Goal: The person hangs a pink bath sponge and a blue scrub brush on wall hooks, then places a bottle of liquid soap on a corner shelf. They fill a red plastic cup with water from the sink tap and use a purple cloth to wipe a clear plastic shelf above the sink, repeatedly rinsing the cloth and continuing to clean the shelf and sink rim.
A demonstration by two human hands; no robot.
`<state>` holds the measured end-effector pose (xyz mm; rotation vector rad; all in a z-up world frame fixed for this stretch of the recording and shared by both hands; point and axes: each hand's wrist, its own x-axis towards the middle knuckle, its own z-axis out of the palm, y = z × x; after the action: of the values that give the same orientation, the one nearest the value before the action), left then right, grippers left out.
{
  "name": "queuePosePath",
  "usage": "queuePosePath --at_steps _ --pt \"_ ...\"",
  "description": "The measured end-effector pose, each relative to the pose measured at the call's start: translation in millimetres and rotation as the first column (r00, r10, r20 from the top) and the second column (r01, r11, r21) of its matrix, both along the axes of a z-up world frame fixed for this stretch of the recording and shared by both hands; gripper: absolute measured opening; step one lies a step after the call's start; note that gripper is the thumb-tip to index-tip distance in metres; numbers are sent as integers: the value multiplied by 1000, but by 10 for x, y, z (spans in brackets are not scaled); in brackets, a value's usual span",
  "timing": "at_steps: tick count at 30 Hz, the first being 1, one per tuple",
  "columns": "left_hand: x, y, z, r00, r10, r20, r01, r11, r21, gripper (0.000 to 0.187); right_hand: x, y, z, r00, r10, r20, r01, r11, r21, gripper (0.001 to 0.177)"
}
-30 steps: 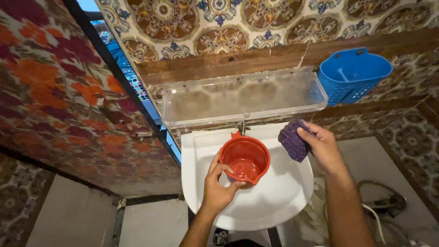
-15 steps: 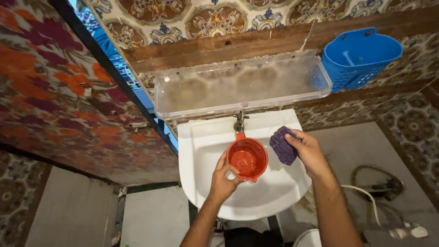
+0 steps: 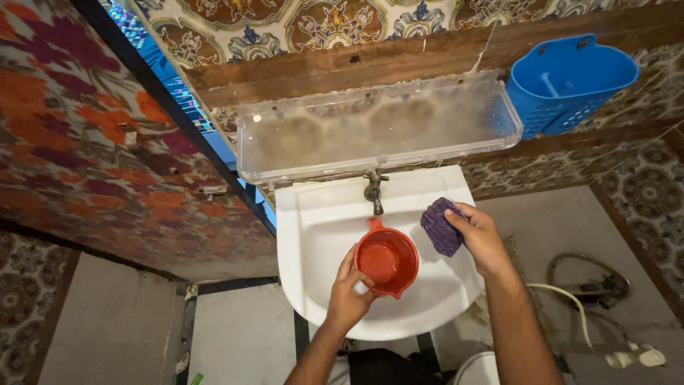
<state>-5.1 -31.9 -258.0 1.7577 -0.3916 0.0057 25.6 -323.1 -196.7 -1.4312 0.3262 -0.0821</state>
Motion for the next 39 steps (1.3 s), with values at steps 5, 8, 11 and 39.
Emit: queuePosePath --at_steps 5,8,11,39 --pt "-21 14 -160 992 -32 -119 38 998 43 32 37 10 -6 1000 10 6 -10 1000 18 30" --pt "10 -15 -256 986 -14 -166 29 995 92 34 43 9 -32 1000 3 16 -3 1000 22 30" --pt "80 -66 -313 997 29 -67 -19 988 151 39 70 8 -36 1000 6 12 -6 999 31 31" --pt "127 202 1260 971 -239 -15 220 913 -345 68 383 -206 1648 787 -155 597 478 766 -431 30"
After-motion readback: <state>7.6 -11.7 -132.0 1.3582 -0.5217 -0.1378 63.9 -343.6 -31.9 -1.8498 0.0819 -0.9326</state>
